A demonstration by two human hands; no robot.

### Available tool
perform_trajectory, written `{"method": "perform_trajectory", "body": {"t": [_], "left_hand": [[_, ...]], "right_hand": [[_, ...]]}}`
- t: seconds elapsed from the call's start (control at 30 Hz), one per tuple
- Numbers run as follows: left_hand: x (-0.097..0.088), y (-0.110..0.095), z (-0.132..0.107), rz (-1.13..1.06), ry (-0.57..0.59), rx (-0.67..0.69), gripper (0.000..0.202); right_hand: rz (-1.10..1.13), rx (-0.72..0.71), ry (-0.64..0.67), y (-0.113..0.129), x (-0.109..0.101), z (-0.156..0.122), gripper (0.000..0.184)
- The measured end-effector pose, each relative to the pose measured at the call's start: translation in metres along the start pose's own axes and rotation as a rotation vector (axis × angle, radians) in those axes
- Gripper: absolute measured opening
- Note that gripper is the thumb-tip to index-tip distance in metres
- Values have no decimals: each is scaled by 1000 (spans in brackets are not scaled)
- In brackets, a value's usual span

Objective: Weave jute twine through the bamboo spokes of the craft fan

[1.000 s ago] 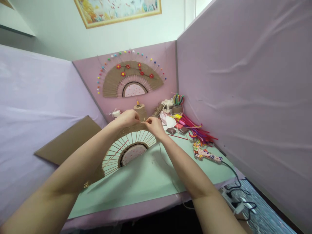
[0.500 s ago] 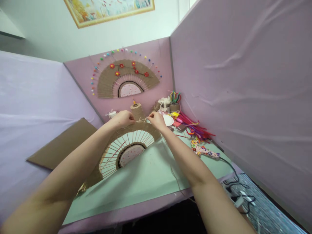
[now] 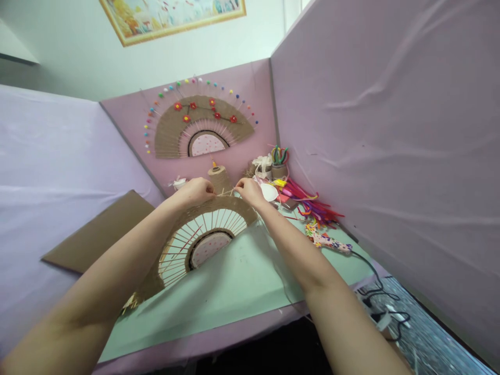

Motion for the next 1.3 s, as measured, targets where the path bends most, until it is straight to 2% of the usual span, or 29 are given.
{"method": "perform_trajectory", "body": {"t": [0.17,0.33,0.5,0.67,0.77,1.07,1.3], "left_hand": [[0,4,2,-1,7,-29,24],[3,3,11,-2,32,-6,38],[12,-11,33,22,133,59,41],[28,-33,61,75,266,99,33],[36,-40,73,91,300,129,28],[46,-28,81,105,300,164,31],[47,-28,84,101,289,172,32]], "right_hand": [[-80,29,-60,-2,-3,-16,9],[-58,51,-75,-8,1,-35,12],[7,85,-62,-18,8,-37,12],[59,110,-63,-24,12,-36,13],[76,113,-57,-28,11,-37,14],[50,178,-47,-64,-4,-32,11],[10,227,-42,-70,-1,-22,12]]}}
Point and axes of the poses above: each hand's wrist, its own z-axis towards the middle knuckle, its own x-axis out of the palm, y = z × x, the point moved 10 cm from there along z, towards the middle knuckle, and after that the axes turned 6 degrees about x, right-handed, at the moved point
